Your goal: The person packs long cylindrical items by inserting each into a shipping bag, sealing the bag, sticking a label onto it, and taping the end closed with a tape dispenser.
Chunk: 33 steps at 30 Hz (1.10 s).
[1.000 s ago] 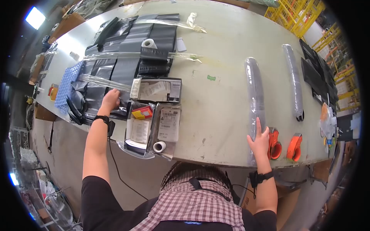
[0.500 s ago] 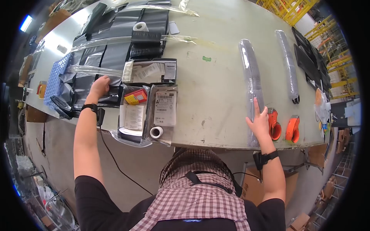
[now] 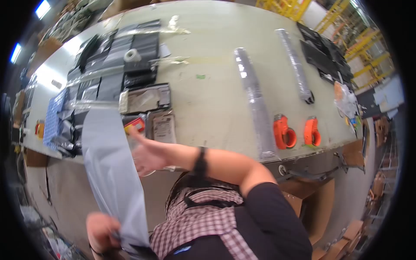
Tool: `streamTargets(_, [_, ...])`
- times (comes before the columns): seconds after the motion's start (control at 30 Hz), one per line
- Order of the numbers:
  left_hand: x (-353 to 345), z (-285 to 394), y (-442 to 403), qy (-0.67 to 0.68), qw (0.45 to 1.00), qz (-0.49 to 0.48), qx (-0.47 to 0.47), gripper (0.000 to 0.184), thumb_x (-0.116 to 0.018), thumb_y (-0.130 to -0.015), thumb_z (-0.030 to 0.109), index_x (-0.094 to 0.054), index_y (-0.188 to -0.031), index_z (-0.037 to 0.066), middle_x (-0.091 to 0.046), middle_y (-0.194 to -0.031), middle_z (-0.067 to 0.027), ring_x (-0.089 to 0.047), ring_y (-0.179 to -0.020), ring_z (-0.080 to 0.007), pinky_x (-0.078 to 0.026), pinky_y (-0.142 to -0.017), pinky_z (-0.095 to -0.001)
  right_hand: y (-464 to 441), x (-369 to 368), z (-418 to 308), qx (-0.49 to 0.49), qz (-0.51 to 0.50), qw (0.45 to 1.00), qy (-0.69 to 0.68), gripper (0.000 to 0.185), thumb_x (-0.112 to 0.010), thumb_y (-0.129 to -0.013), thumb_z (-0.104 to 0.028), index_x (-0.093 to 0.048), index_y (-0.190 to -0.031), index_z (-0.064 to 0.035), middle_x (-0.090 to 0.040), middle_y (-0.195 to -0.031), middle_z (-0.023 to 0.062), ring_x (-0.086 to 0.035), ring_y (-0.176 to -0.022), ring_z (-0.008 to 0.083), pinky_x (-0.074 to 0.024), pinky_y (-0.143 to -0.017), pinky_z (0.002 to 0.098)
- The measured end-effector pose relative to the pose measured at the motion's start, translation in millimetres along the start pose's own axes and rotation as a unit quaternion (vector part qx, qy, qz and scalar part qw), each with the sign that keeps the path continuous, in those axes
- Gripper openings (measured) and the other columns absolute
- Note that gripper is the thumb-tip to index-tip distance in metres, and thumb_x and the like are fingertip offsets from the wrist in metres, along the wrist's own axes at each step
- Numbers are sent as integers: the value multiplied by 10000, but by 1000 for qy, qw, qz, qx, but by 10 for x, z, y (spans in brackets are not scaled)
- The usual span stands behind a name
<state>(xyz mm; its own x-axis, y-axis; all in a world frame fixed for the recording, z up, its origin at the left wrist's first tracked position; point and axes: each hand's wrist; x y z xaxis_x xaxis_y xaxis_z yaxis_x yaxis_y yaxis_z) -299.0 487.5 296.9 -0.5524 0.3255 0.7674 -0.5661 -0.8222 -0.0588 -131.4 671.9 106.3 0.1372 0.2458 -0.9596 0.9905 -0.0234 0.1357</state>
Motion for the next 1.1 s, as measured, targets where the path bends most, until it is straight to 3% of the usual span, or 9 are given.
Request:
streamTargets(0.07, [-153, 132, -173, 118, 974, 2, -194, 234, -683, -638, 127, -527, -747, -9, -602, -781, -148, -590, -629, -270, -446, -479, -353, -410, -121, -194, 55, 41, 997, -30, 924, -527, -797, -650, -322, -1411, 8, -529, -1260, 183, -480, -1207, 281, -377, -1017, 393])
streamTargets(0.17, [-410, 277, -387, 126, 974, 42, -186, 341, -680, -569, 225, -523, -776, 5, -595, -784, -140, -587, -631, -263, -447, -477, -359, -879, 192, -571, 170, 144, 967, 123, 726, -661, -776, -309, -383, -1365, 12, -622, -982, 115, -587, -936, 219, -463, -865, 373])
streamTargets(0.37, [-1298, -56, -980, -30, 994, 57, -90, 311, -604, -699, 99, -590, -1005, 50, -612, -850, -87, -581, -726, -283, -478, -687, -388, 850, -310, -1777, 563, 260, 694, 366, 413, -616, -731, -6, -595, -1141, -51, -645, -938, 23, -580, -826, 96, -475, -752, 262])
streamTargets(0.47, [-1960, -457, -1632, -109, 986, 116, -37, 355, -571, -736, 70, -572, -1090, 41, -592, -927, -104, -560, -813, -292, -470, -717, -393, 1607, 4, -2187, 509, 370, 605, 488, 563, -619, -744, -123, -449, -1262, 15, -584, -1131, 141, -573, -996, 188, -443, -881, 311])
streamTargets(0.6, [-2860, -855, -2442, -161, 984, 79, 12, 194, -541, -757, 103, -563, -950, 96, -548, -846, -70, -554, -832, -253, -475, -700, -386, 2453, 997, -1996, 100, 747, 282, 594, 713, -654, -804, -416, -399, -1308, 18, -461, -1290, 256, -485, -1166, 395, -423, -967, 432])
streamTargets(0.67, [-3175, -945, -2636, -205, 976, 71, -20, 222, -549, -741, 98, -576, -961, 95, -556, -881, -73, -552, -869, -252, -465, -708, -395, 2879, 1212, -1333, 116, 742, 148, 643, 886, -699, -766, -443, -259, -1402, -10, -378, -1343, 295, -413, -1236, 418, -413, -976, 485])
streamTargets(0.8, [-3280, -807, -2704, -219, 972, 75, -43, 347, -579, -684, 106, -620, -1028, 106, -566, -1099, -114, -538, -1002, -289, -448, -797, -414, 3292, 842, -162, -23, 756, 349, 554, 1048, -772, -683, -322, -136, -1472, -55, -324, -1408, 283, -379, -1284, 394, -388, -1011, 461])
streamTargets(0.9, [-3207, -1087, -2893, -241, 967, 51, -62, 408, -567, -749, 117, -610, -1153, 144, -547, -1248, -141, -503, -1134, -319, -450, -877, -437, 3671, 820, 244, 191, 675, 541, 463, 996, -750, -670, -229, -181, -1477, -100, -340, -1434, 227, -434, -1264, 362, -389, -1015, 419])
streamTargets(1.1, [-2883, -1599, -3925, -174, 979, 109, 14, 284, -595, -732, 118, -699, -996, 107, -584, -1218, -123, -552, -1096, -309, -473, -878, -363, 4006, 30, 1441, 290, 586, 593, 470, 898, -766, -660, -205, -329, -1432, -69, -502, -1334, 161, -497, -1224, 245, -379, -1018, 343])
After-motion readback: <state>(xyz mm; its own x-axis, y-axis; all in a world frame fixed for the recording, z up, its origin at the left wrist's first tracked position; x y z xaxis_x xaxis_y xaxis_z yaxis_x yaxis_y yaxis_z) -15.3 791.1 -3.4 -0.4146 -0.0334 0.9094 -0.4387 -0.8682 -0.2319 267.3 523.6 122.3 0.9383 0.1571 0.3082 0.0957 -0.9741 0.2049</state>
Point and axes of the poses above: each hand's wrist, its own y-axis away from the middle knuckle, its own x-axis out of the back of the hand, z = x × y
